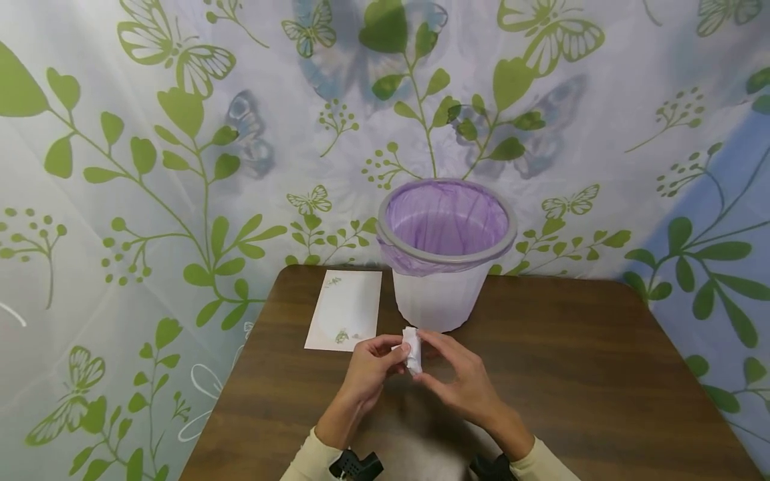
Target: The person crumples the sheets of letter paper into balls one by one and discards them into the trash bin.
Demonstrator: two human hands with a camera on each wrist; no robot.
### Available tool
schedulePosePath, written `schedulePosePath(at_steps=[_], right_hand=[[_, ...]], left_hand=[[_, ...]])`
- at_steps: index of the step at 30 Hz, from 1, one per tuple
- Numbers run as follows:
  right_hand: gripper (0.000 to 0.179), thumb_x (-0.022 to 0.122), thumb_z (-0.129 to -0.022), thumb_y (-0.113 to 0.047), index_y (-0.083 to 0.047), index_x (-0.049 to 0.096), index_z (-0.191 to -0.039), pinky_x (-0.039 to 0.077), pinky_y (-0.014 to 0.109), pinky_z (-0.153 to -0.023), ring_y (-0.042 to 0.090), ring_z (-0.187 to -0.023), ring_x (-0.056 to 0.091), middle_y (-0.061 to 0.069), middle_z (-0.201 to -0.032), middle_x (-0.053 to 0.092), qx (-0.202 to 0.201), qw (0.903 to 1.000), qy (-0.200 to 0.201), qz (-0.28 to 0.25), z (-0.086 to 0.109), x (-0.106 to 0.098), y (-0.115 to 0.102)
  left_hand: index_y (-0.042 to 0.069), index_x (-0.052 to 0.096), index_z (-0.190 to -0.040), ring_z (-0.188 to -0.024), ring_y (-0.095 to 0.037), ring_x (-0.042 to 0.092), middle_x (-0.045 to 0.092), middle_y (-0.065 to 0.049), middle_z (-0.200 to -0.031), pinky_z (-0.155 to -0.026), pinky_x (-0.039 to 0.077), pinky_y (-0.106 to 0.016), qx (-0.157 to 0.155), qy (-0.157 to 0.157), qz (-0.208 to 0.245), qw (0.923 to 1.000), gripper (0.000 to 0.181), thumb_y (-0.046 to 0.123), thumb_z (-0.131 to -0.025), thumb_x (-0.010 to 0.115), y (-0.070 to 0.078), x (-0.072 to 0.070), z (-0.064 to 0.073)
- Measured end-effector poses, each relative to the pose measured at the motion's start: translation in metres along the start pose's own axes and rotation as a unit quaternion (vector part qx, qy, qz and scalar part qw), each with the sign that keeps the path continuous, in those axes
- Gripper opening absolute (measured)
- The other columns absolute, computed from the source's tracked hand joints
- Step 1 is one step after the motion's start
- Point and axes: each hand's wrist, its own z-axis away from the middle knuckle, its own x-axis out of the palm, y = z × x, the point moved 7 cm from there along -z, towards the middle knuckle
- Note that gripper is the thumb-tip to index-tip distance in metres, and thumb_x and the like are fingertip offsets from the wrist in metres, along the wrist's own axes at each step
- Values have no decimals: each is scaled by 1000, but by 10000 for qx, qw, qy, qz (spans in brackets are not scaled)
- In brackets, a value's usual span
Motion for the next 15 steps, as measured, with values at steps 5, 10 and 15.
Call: schedulePosePath(at_steps=[5,10,15], right_hand=[[74,94,-82,4,-2,63,-149,63,28,-97,25,-107,77,15,-136,74,480,9964,164,-683,2,3,3],[67,90,-83,11,-2,65,-145,65,31,-93,25,-104,78,16,-128,75,1035,9828,524,-1436,3,7,7],[65,89,-84,11,-1,66,-143,66,34,-90,26,-101,78,17,-127,74,1018,9818,638,-1468,-1,7,6]], left_hand=[[-18,73,-115,-61,-7,59,75,6,-80,-59,53,-20,266,194,-461,9984,29,2,-97,82,4,3,1],[-12,80,-105,-54,-8,58,76,1,-77,-51,52,-20,757,655,-816,9916,20,3,-93,86,10,6,3],[-9,82,-102,-52,-9,57,77,-7,-78,-46,51,-20,884,874,-953,9877,18,5,-92,88,15,8,2]])
